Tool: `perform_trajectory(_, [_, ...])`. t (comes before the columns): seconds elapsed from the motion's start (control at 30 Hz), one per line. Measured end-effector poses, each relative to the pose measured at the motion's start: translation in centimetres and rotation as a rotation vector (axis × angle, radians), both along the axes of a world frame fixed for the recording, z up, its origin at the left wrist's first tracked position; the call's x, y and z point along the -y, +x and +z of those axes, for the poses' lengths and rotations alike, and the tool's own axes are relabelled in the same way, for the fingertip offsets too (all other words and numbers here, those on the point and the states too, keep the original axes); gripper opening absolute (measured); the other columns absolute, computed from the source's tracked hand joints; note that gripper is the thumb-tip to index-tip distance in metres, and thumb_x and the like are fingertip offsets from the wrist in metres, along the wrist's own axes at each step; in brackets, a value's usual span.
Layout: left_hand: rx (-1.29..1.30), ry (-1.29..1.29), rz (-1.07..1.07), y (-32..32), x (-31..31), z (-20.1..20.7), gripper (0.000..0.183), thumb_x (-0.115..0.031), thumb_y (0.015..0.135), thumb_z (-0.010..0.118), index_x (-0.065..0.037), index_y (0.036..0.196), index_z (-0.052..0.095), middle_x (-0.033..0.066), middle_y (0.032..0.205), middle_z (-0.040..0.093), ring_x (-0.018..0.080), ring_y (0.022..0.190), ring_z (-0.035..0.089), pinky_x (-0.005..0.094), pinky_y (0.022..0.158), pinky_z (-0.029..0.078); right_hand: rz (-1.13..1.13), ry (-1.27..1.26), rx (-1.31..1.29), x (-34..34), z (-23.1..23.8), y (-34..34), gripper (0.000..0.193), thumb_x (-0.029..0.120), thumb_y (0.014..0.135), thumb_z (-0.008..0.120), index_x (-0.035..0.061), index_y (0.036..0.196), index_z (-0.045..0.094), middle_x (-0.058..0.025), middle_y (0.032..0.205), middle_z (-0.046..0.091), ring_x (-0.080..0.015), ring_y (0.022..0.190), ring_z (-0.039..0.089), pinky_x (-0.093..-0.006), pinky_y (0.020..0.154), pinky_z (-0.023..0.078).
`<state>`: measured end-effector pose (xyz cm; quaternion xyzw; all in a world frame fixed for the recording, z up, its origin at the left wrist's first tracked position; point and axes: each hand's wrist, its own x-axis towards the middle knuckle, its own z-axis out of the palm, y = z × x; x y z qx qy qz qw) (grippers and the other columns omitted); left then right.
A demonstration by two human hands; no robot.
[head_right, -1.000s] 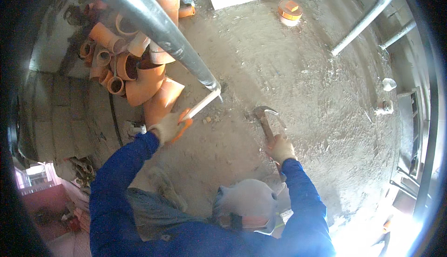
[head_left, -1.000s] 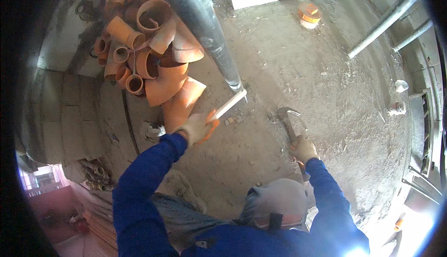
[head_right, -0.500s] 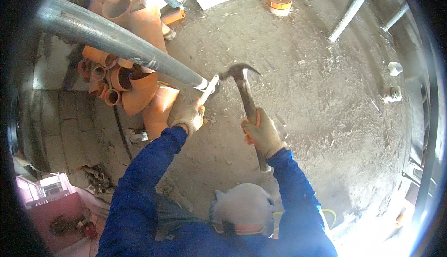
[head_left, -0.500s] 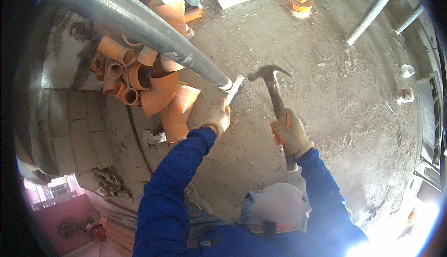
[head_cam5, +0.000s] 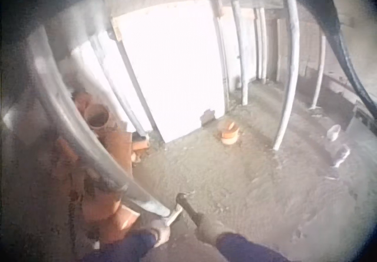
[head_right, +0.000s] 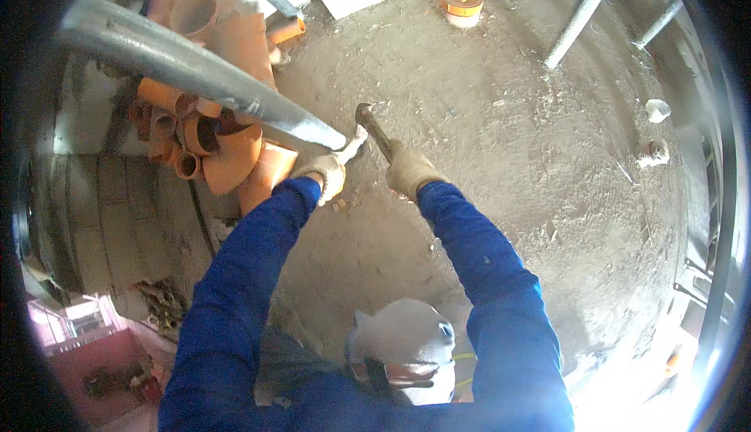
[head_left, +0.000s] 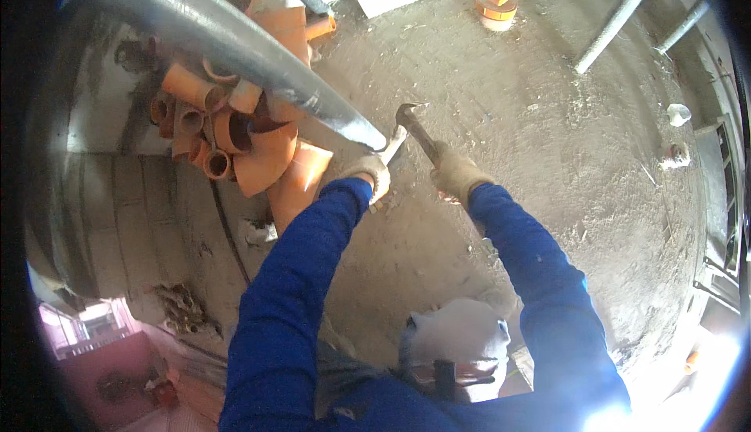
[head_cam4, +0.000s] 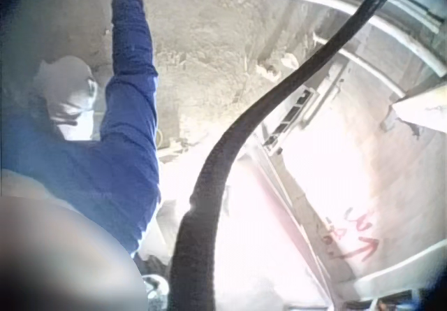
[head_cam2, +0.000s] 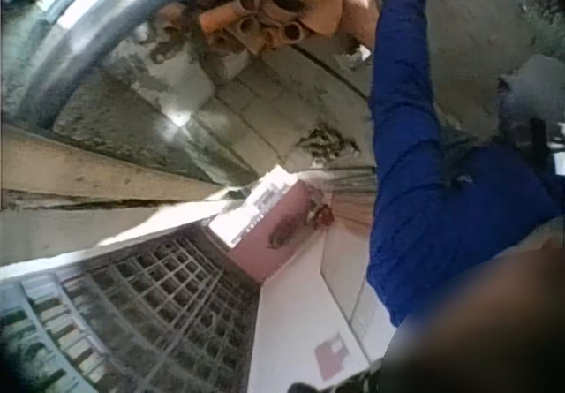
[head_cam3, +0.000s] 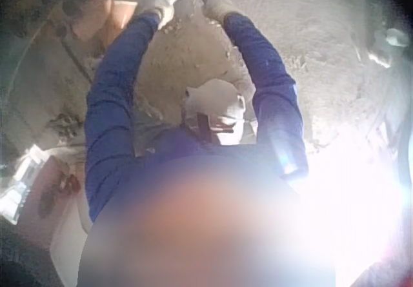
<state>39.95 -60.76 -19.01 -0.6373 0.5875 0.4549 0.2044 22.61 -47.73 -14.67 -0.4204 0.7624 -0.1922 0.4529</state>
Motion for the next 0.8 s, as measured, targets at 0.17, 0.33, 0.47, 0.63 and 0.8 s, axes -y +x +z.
perform_trajectory(0.17, [0.011, 0.051, -0.049, -0.3, 0.5, 0.2, 0.032, -0.039, 0.099, 0.045, -0.009, 0.103, 0.058, 0.0079, 0.075, 0.061, 0.0227, 0.061, 0.056, 0.0376, 0.053, 0.044, -0.191, -0.201, 0.08, 1.2, 2.9, -2.6, 0.051, 0.014, 0.09, 0.054, 0.0078, 0.139, 0.042, -0.027, 0.093, 0.068, -0.0436, 0.088, 0.069, -0.0506, 0.075, 0.055])
perform_trajectory(0.33, [0.037, 0.081, -0.098, -0.5, 1.3, 0.7, 0.032, -0.039, 0.099, 0.043, -0.011, 0.101, 0.058, 0.007, 0.071, 0.059, 0.0224, 0.056, 0.053, 0.0379, 0.049, 0.042, -0.386, -0.426, -0.059, 2.1, 2.5, -1.5, 0.051, 0.017, 0.09, 0.057, 0.0083, 0.138, 0.041, -0.0302, 0.1, 0.067, -0.0456, 0.093, 0.068, -0.0514, 0.08, 0.054])
perform_trajectory(0.47, [0.061, 0.079, -0.14, -1.0, 2.0, 0.8, 0.032, -0.039, 0.098, 0.042, -0.012, 0.099, 0.057, 0.0063, 0.069, 0.058, 0.0222, 0.052, 0.051, 0.0381, 0.047, 0.041, -0.013, 0.037, 0.005, 1.7, 0.9, -1.6, 0.045, 0.016, 0.092, 0.056, 0.0053, 0.134, 0.043, -0.0173, 0.084, 0.065, -0.0282, 0.065, 0.065, -0.042, 0.055, 0.053])
perform_trajectory(0.63, [0.082, 0.089, -0.166, -1.5, 2.1, 0.5, 0.031, -0.04, 0.098, 0.04, -0.013, 0.096, 0.056, 0.0053, 0.066, 0.056, 0.022, 0.048, 0.048, 0.0383, 0.044, 0.038, -0.215, 0.02, 0.325, 2.1, 1.3, -4.2, 0.035, 0.014, 0.092, 0.056, 0.003, 0.123, 0.045, -0.0104, 0.078, 0.06, -0.0211, 0.056, 0.061, -0.0373, 0.046, 0.051])
perform_trajectory(0.8, [0.105, 0.104, -0.188, -1.6, 2.3, 0.4, 0.031, -0.04, 0.098, 0.038, -0.014, 0.094, 0.055, 0.0044, 0.062, 0.054, 0.0217, 0.043, 0.045, 0.0385, 0.04, 0.036, -0.168, -0.096, 0.131, 3.3, 0.4, -2.8, 0.026, 0.013, 0.09, 0.057, 0.0023, 0.112, 0.048, -0.01, 0.072, 0.06, -0.0209, 0.052, 0.059, -0.0356, 0.043, 0.049])
